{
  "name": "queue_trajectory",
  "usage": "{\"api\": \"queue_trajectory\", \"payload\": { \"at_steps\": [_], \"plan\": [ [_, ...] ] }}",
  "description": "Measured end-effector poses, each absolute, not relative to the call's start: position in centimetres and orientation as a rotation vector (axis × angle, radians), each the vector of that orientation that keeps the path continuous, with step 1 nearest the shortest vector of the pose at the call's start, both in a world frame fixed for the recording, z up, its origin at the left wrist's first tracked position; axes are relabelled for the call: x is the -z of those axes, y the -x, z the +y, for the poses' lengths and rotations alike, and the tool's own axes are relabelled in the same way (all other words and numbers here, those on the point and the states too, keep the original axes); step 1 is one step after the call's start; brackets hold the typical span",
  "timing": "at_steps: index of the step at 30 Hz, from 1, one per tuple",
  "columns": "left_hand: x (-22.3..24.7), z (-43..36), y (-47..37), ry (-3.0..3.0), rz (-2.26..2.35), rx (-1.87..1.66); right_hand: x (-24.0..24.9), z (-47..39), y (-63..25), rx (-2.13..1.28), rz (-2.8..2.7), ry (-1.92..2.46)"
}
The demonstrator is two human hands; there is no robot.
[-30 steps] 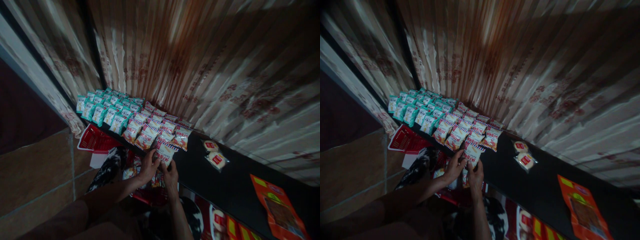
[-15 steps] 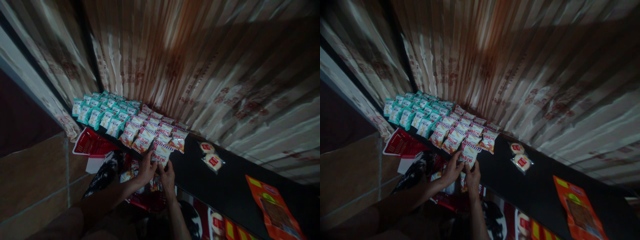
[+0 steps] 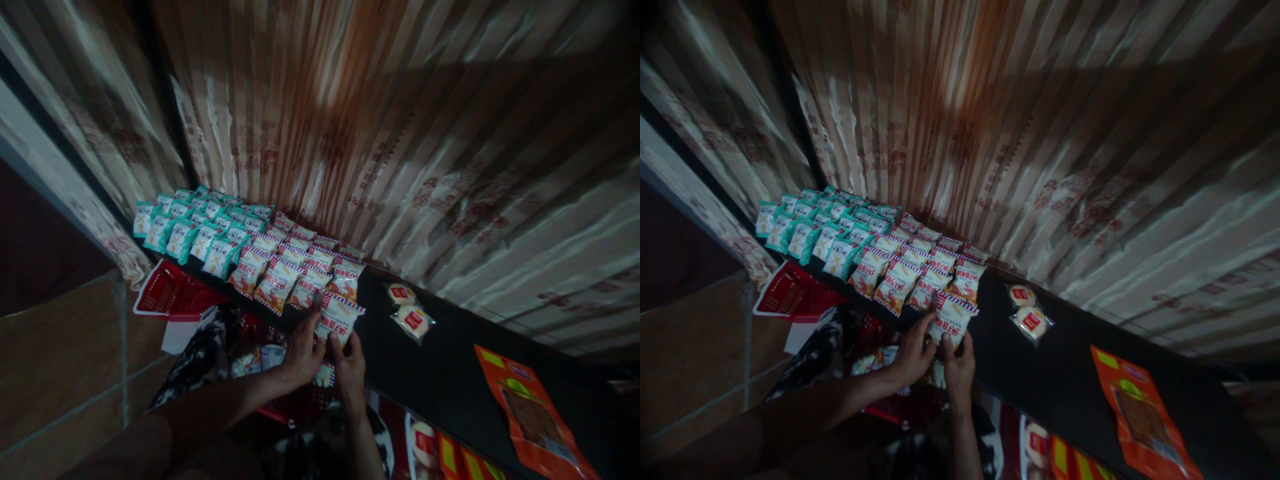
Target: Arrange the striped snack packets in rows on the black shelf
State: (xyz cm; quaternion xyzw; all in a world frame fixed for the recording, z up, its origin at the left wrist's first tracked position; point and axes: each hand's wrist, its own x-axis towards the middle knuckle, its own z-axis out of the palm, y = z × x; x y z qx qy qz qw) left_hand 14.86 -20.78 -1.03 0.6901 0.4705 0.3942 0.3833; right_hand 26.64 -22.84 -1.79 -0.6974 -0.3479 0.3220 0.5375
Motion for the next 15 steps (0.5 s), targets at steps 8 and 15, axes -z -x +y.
{"api": "queue_trajectory", "payload": {
  "at_steps": [8, 15],
  "plan": [
    [0.6, -20.2, -18.2, -1.804, 1.146, -0.969, 1.5, -22.1, -29.5, -0.69, -0.833, 1.708],
    [0.2, -18.8, -19.4, -1.762, 1.179, -0.921, 2.2, -20.7, -30.3, -0.638, -0.818, 1.743]
  ]
}}
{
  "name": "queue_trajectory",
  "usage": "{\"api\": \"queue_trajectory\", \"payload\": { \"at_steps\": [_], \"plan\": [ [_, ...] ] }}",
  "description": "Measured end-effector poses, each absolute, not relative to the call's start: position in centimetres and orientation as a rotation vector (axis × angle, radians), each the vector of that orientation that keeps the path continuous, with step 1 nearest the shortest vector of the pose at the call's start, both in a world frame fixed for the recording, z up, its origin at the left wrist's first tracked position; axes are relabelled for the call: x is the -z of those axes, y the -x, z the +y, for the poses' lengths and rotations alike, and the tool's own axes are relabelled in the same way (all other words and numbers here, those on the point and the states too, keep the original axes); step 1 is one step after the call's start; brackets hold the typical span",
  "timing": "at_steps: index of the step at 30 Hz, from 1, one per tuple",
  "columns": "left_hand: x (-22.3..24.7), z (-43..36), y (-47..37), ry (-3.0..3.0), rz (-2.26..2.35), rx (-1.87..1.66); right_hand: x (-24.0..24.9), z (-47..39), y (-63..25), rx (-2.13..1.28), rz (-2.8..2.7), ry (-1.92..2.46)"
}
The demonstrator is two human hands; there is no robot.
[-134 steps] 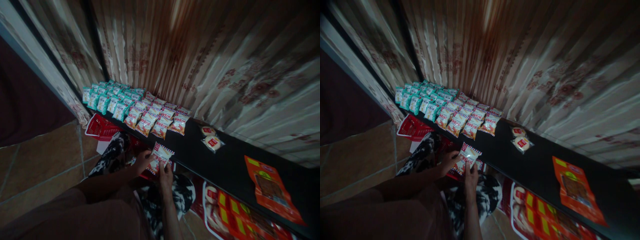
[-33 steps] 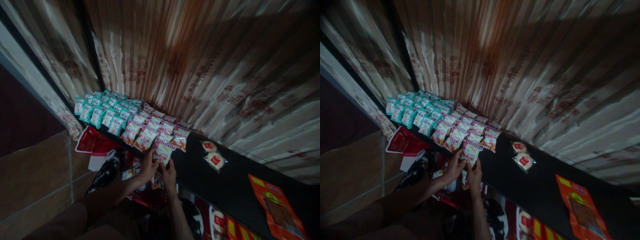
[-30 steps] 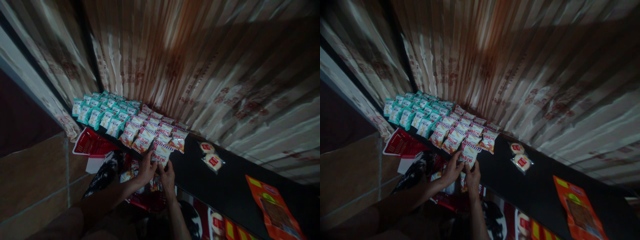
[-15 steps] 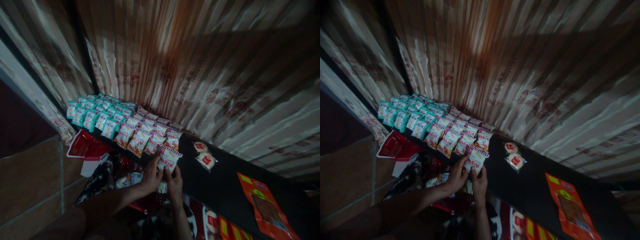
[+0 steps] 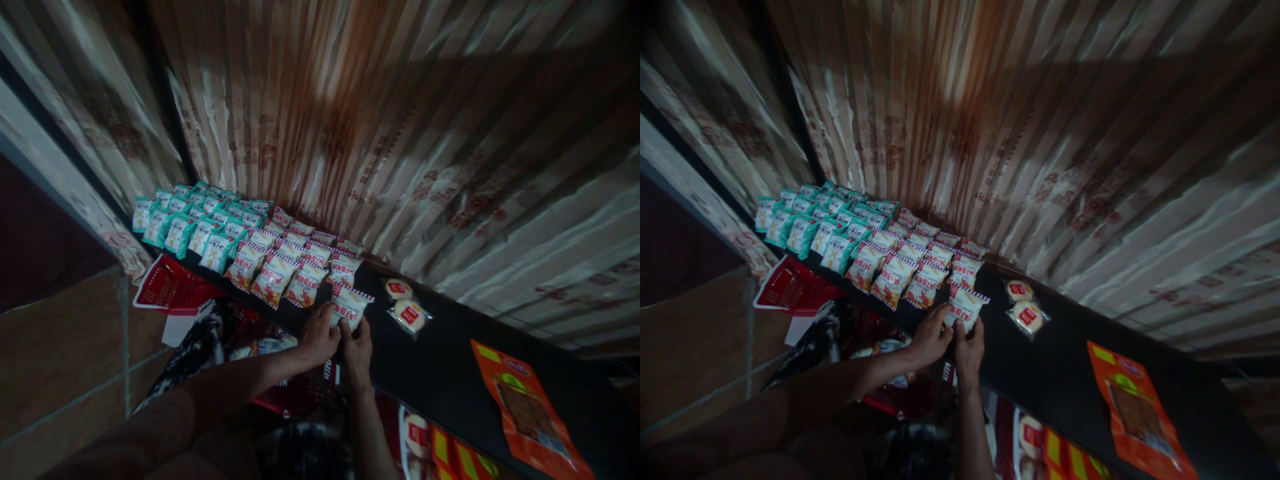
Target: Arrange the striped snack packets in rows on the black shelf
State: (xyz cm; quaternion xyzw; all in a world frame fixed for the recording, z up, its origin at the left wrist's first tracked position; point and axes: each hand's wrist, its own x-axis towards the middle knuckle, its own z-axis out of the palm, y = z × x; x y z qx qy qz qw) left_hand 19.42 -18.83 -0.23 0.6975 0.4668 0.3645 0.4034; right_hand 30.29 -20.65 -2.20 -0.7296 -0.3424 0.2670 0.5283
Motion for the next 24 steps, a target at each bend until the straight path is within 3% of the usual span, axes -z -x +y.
{"api": "queue_trajectory", "payload": {
  "at_steps": [24],
  "plan": [
    [0.3, -16.4, -20.6, -1.755, 1.284, -0.881, 1.3, -17.7, -30.2, -0.66, -0.863, 1.759]
  ]
}}
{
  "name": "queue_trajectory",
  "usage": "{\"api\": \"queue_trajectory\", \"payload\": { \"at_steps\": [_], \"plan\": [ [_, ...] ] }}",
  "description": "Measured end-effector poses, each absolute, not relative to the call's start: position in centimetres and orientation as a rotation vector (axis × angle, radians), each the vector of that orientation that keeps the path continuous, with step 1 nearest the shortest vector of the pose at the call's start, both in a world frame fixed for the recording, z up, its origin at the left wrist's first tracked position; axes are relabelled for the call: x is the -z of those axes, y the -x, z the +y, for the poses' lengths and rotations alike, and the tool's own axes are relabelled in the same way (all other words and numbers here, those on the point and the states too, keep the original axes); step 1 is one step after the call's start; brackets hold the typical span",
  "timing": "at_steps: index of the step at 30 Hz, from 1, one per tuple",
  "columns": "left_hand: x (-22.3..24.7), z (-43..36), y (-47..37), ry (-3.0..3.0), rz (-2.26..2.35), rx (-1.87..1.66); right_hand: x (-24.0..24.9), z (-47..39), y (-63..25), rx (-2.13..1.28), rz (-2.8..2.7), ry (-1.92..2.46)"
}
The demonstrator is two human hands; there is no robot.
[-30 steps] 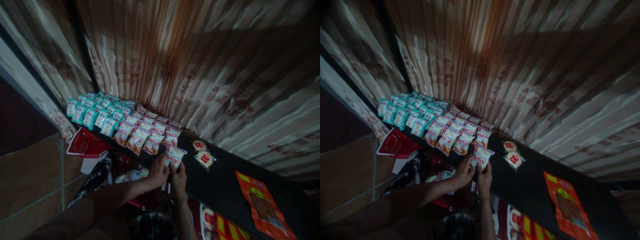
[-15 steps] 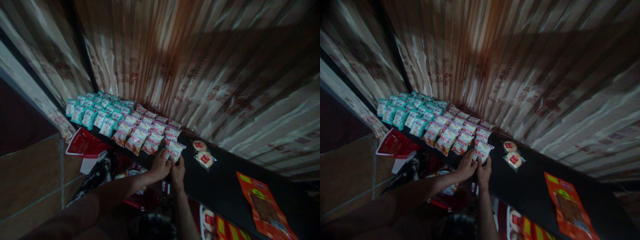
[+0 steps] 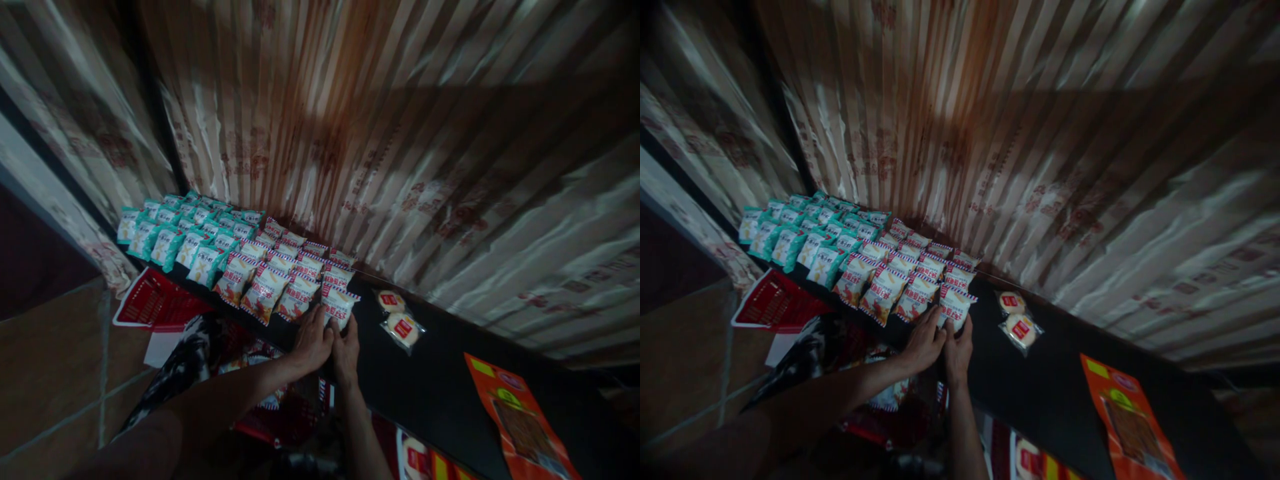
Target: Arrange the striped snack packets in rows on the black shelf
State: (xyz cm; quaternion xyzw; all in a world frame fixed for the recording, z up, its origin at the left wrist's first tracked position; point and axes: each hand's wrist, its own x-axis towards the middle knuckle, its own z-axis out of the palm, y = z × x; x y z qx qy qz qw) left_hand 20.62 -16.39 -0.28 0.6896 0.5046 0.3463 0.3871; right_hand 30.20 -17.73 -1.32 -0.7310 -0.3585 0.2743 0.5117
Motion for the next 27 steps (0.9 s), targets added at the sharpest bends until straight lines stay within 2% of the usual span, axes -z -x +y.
{"api": "queue_trajectory", "payload": {
  "at_steps": [14, 22, 27],
  "plan": [
    [0.1, -16.3, -20.2, -1.824, 1.297, -0.854, 3.5, -16.8, -30.7, -0.547, -0.975, 1.733],
    [-0.3, -16.3, -19.8, -1.906, 1.332, -0.715, 4.6, -15.7, -31.5, -0.219, -1.196, 1.791],
    [0.1, -16.2, -19.8, -1.908, 1.325, -0.735, 5.2, -15.4, -31.6, -0.2, -1.192, 1.776]
  ]
}}
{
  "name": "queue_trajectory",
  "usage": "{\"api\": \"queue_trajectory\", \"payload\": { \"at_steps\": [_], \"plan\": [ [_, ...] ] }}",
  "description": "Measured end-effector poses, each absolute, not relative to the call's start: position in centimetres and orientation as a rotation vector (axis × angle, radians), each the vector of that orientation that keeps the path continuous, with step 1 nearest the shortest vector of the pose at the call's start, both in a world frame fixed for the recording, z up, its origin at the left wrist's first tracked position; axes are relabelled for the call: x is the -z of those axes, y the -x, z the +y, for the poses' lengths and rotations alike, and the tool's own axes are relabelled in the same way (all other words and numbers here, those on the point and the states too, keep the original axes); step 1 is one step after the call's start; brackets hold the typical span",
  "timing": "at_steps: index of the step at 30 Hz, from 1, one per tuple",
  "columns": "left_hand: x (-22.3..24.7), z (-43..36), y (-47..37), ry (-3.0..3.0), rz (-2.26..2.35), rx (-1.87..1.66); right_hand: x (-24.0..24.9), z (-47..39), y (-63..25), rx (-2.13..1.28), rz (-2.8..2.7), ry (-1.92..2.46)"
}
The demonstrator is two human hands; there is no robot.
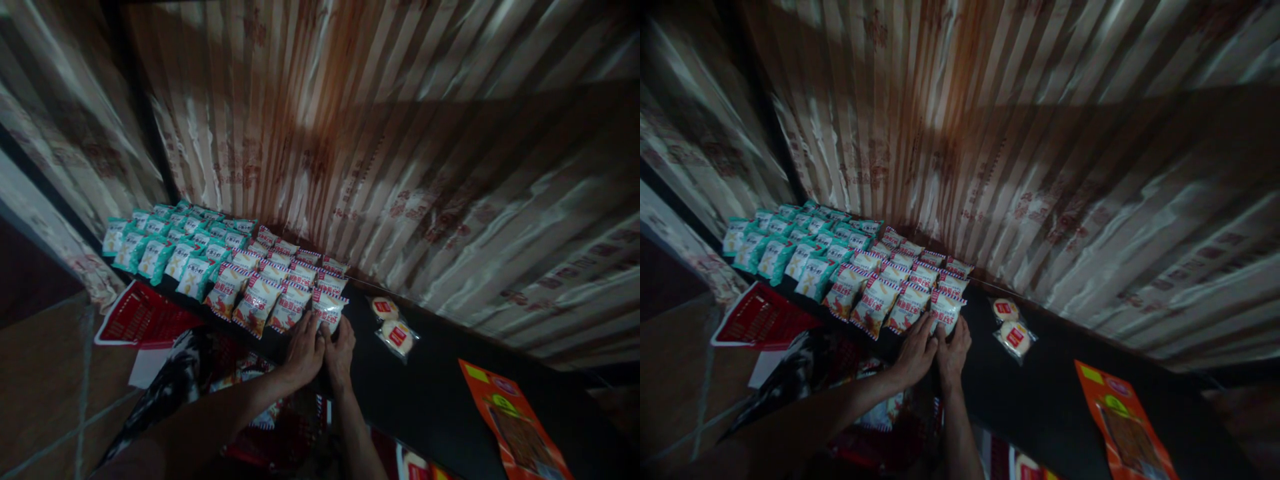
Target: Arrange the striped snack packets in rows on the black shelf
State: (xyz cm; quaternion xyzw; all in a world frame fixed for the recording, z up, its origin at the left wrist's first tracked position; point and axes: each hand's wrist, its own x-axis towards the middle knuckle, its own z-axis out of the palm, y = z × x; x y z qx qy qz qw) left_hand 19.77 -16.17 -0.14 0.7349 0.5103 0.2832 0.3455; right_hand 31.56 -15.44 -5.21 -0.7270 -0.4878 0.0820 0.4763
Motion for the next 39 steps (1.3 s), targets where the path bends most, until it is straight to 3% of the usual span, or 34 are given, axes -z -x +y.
{"api": "queue_trajectory", "payload": {
  "at_steps": [15, 31, 39],
  "plan": [
    [1.1, -17.0, -19.9, -2.083, 1.202, -0.696, 2.6, -15.7, -31.4, -0.568, -1.026, 1.818],
    [1.5, -16.7, -20.0, -2.144, 1.216, -0.674, 1.8, -15.6, -31.4, -0.648, -0.977, 1.872],
    [0.8, -18.0, -18.6, -2.191, 1.155, -0.732, 2.5, -17.0, -30.6, -0.481, -0.911, 1.808]
  ]
}}
